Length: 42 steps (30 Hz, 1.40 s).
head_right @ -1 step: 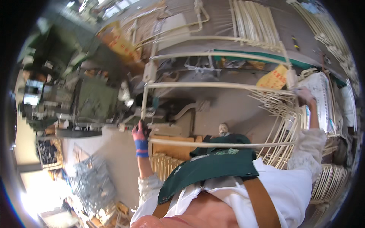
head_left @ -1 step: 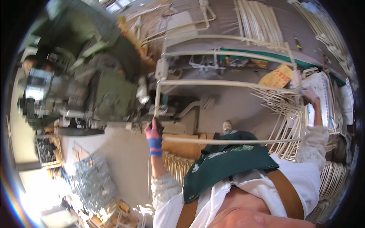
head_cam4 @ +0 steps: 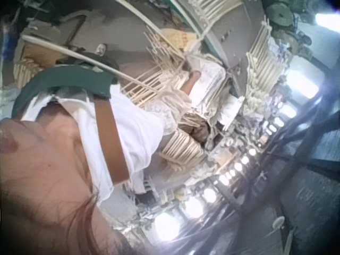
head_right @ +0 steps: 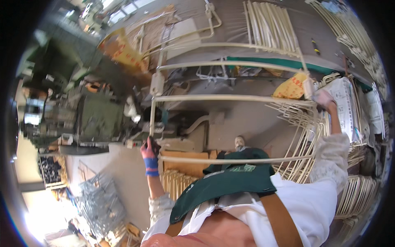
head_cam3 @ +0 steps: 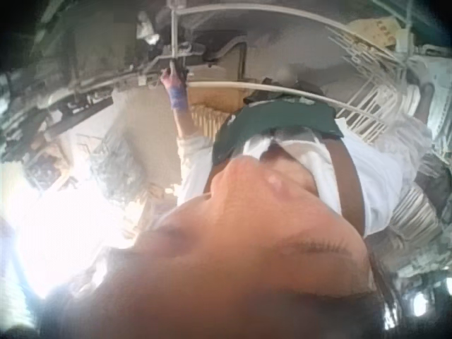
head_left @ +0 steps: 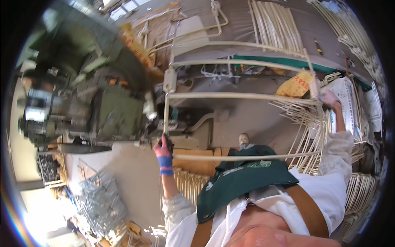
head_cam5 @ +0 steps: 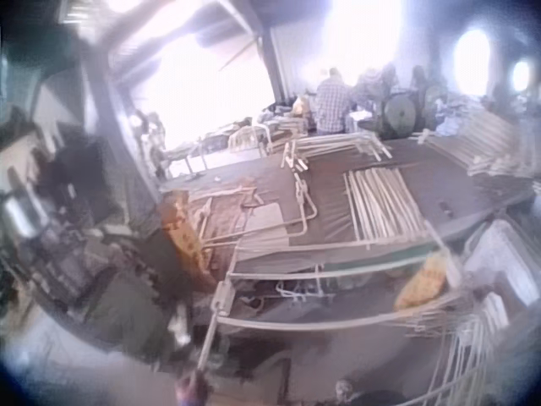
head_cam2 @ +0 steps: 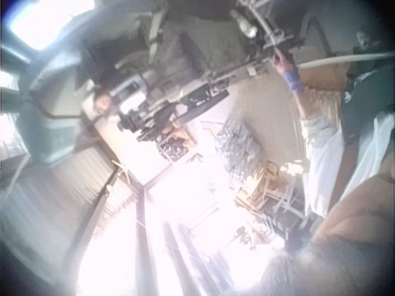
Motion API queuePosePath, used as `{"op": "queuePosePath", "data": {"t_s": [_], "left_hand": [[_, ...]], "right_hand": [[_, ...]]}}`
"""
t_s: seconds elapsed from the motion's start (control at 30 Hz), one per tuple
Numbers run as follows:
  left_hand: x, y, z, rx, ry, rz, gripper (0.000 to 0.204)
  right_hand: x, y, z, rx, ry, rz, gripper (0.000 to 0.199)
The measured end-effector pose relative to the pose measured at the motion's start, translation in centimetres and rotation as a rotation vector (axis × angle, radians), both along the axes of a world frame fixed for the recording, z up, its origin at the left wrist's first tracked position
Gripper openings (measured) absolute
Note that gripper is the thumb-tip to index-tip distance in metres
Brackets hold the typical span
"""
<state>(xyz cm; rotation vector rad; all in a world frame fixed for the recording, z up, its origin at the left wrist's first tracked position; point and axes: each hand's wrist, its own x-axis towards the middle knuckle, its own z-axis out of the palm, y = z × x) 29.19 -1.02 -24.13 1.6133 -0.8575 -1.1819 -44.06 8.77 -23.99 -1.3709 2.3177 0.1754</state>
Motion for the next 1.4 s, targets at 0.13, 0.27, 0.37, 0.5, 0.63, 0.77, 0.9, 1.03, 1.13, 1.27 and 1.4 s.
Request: {"op": "queuePosePath", "data": {"t_s": [0.13,0.27,0.37,0.5,0.63,0.77,0.9,1.03,1.13,1.27,1.4], "left_hand": [[1.0,0.4,-0.7,-0.003,-0.047,0.028,0.029],[0.3,-0.1,0.2,-0.031,-0.208,-0.017,0.034],[1.1,0.6,-0.1,-0.013,-0.396,-0.011,0.038],[1.0,1.1,-0.2,-0.039,-0.425,0.077,0.029],[1.9,1.9,-1.8,-0.102,-0.481,0.211,0.020],[-1.4,1.3,0.9,-0.115,-1.041,0.206,0.013],[-2.7,2.4,2.4,-0.390,-1.495,0.240,0.011],[-4.5,3.9,4.8,-0.672,-1.607,0.037,0.023],[-6.5,4.4,5.7,-0.750,-1.529,-0.140,0.024],[-12.0,0.9,5.6,-0.760,-1.269,-0.355,0.026],[-21.5,-6.0,4.5,-0.720,-0.935,-0.388,0.042]], "right_hand": [[7.1,-15.7,4.5,-0.466,0.268,0.007,0.022],[2.9,-31.8,-4.7,-0.311,0.423,0.584,0.015],[6.6,-39.5,-7.5,-0.011,0.554,0.915,0.019],[7.4,-44.4,-15.0,-0.003,0.506,1.079,0.028],[6.0,-47.1,-20.0,0.022,0.457,1.006,0.025],[5.2,-46.5,-20.6,0.131,0.658,1.218,0.017],[4.1,-46.7,-21.1,0.205,0.675,1.273,0.027],[3.6,-46.9,-22.8,0.232,0.792,1.401,0.030],[3.9,-46.8,-22.9,0.112,0.745,1.499,0.026],[10.5,-45.6,-15.5,-0.730,0.627,1.397,0.018],[23.3,-36.1,2.5,-1.161,-0.057,1.112,0.017]]}}
